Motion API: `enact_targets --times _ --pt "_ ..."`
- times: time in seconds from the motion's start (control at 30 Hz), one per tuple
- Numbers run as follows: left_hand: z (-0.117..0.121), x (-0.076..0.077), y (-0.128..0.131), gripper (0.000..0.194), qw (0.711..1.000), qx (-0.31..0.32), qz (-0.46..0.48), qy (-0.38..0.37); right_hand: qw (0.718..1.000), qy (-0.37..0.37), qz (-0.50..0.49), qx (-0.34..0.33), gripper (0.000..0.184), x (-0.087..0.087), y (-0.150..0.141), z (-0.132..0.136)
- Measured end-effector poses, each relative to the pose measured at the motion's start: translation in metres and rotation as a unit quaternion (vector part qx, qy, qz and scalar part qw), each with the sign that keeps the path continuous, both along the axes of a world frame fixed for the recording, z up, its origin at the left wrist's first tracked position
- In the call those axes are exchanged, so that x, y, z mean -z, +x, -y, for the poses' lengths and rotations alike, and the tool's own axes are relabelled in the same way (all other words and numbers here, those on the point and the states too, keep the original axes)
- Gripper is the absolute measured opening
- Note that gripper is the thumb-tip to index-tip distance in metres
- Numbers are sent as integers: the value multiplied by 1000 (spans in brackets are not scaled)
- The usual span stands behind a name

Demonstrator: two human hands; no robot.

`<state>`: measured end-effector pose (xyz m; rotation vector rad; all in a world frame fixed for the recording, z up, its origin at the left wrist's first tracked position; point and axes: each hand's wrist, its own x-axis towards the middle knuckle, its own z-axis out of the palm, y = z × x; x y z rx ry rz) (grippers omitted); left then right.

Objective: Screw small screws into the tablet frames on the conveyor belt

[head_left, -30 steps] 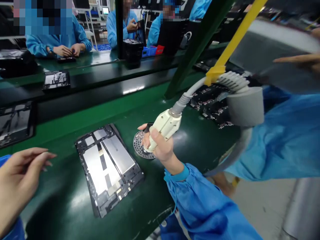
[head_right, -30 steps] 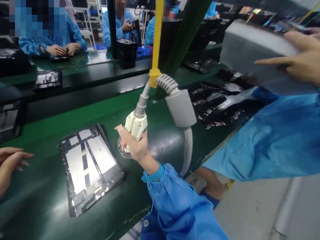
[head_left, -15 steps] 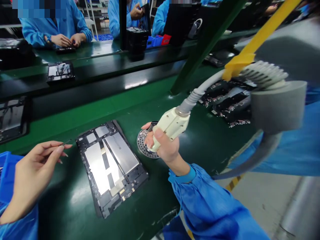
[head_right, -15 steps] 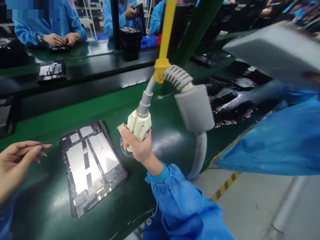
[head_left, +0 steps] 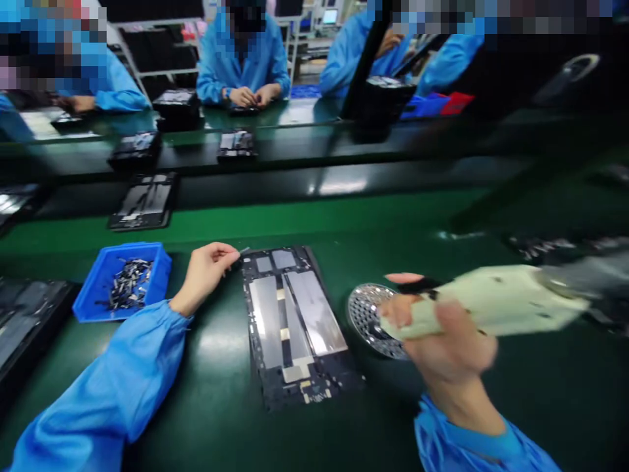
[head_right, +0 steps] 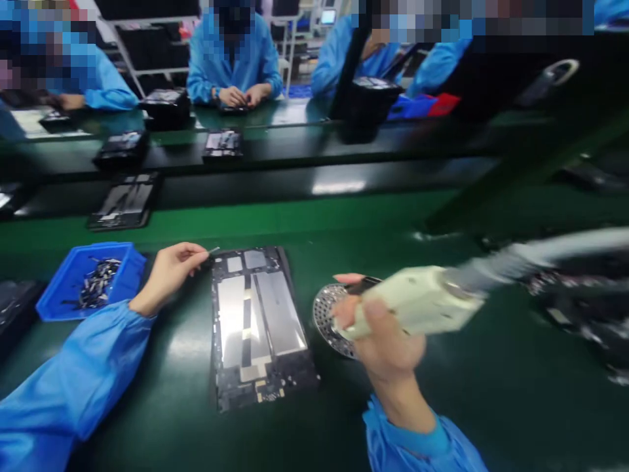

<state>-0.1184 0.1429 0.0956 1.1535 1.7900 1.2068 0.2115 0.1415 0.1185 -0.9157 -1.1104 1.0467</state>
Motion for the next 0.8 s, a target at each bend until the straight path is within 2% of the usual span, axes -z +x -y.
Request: enact_targets --times 0.17,0.33,0.5,0.63,0.8 --pt "-10 15 4 19 999 21 8 -34 999 35 -8 4 50 -19 -1 2" --pt "-12 26 3 12 999 23 -3 -26 998 29 -1 -61 45 -21 -21 5" --pt "-13 30 6 10 999 33 -19 -19 991 26 -13 -129 43 -25 -41 0" --pt "-15 33 7 9 999 41 -18 -13 987 28 -28 -154 43 -34 -78 -18" --pt "-18 40 5 12 997 73 29 -27 988 7 -29 -154 46 -35 -151 -52"
